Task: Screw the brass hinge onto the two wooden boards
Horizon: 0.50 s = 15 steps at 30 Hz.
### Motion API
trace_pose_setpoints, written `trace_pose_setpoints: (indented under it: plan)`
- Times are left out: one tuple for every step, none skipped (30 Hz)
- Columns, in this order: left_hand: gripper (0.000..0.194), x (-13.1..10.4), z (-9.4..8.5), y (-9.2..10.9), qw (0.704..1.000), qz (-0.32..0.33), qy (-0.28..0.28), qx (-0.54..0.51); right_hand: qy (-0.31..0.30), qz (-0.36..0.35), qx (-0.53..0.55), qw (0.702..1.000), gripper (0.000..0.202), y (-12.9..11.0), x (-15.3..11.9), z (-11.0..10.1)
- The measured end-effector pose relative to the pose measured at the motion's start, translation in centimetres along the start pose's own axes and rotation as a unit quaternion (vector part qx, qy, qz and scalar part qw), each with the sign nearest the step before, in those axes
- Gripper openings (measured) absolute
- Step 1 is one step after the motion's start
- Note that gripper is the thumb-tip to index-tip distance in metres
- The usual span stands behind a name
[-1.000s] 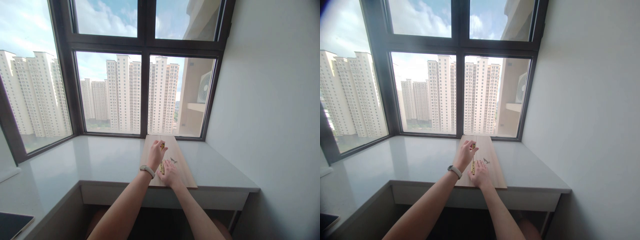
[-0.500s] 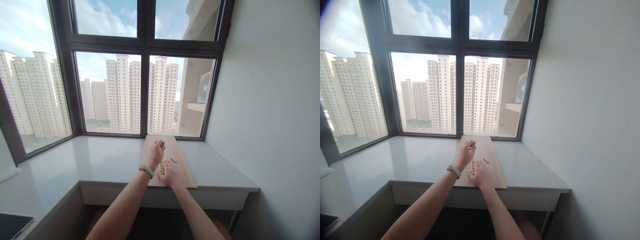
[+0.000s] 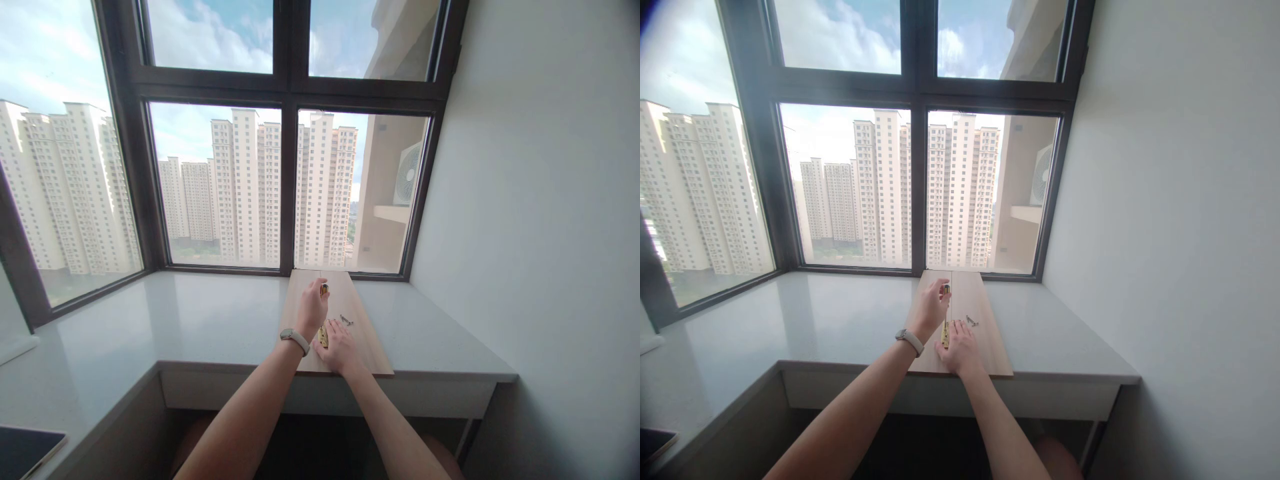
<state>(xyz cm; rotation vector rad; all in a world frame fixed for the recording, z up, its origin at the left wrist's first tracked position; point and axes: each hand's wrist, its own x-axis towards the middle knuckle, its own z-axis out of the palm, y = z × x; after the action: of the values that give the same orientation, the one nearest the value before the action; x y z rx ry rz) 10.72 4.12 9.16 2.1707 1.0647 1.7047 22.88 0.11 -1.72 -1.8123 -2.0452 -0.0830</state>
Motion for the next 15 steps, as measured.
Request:
trace_pose_setpoints:
  plan:
    - [0.031,-0.03,-0.03,0.0,1.0,0.006,-0.001,-0.001,0.002,0.001,-0.001,1.0,0.082,0.01,0.01,0.04]
    - [0.029,-0.08,-0.08,0.01,1.0,0.013,-0.002,-0.002,0.004,0.001,-0.001,1.0,0.082,0.02,0.02,0.08]
    - [0.027,-0.15,-0.13,0.03,1.0,0.02,-0.003,-0.001,0.006,0.0,-0.001,1.0,0.082,0.03,0.02,0.11]
    - [0.025,-0.22,-0.17,0.06,1.0,0.026,-0.004,0.002,0.007,-0.001,-0.001,1.0,0.082,0.05,0.02,0.13]
    - [0.023,-0.29,-0.2,0.09,1.0,0.029,-0.004,0.005,0.008,-0.002,0.0,1.0,0.082,0.06,0.02,0.14]
    - [0.022,-0.35,-0.22,0.12,1.0,0.029,-0.004,0.009,0.007,-0.003,0.001,1.0,0.082,0.07,0.02,0.14]
    - [0.021,-0.4,-0.21,0.15,1.0,0.026,-0.004,0.012,0.007,-0.005,0.002,1.0,0.082,0.08,0.02,0.13]
    - [0.02,-0.41,-0.18,0.16,1.0,0.021,-0.005,0.014,0.007,-0.006,0.002,1.0,0.082,0.09,0.03,0.11]
    - [0.019,-0.4,-0.13,0.15,1.0,0.015,-0.006,0.014,0.006,-0.007,0.003,1.0,0.081,0.09,0.04,0.08]
    - [0.018,-0.37,-0.08,0.13,1.0,0.009,-0.007,0.014,0.006,-0.007,0.004,1.0,0.081,0.09,0.04,0.05]
    - [0.018,-0.31,-0.04,0.1,1.0,0.004,-0.007,0.013,0.007,-0.007,0.005,1.0,0.081,0.08,0.04,0.02]
    - [0.019,-0.25,0.0,0.06,1.0,0.0,-0.007,0.012,0.008,-0.007,0.006,1.0,0.081,0.07,0.03,-0.01]
    - [0.019,-0.18,0.01,0.03,1.0,-0.002,-0.007,0.012,0.009,-0.007,0.007,1.0,0.081,0.05,0.02,-0.04]
    - [0.02,-0.12,0.01,0.0,1.0,-0.004,-0.008,0.012,0.011,-0.007,0.007,1.0,0.08,0.03,0.0,-0.06]
    - [0.022,-0.07,-0.01,-0.02,1.0,-0.005,-0.009,0.011,0.013,-0.007,0.007,1.0,0.08,0.02,-0.03,-0.08]
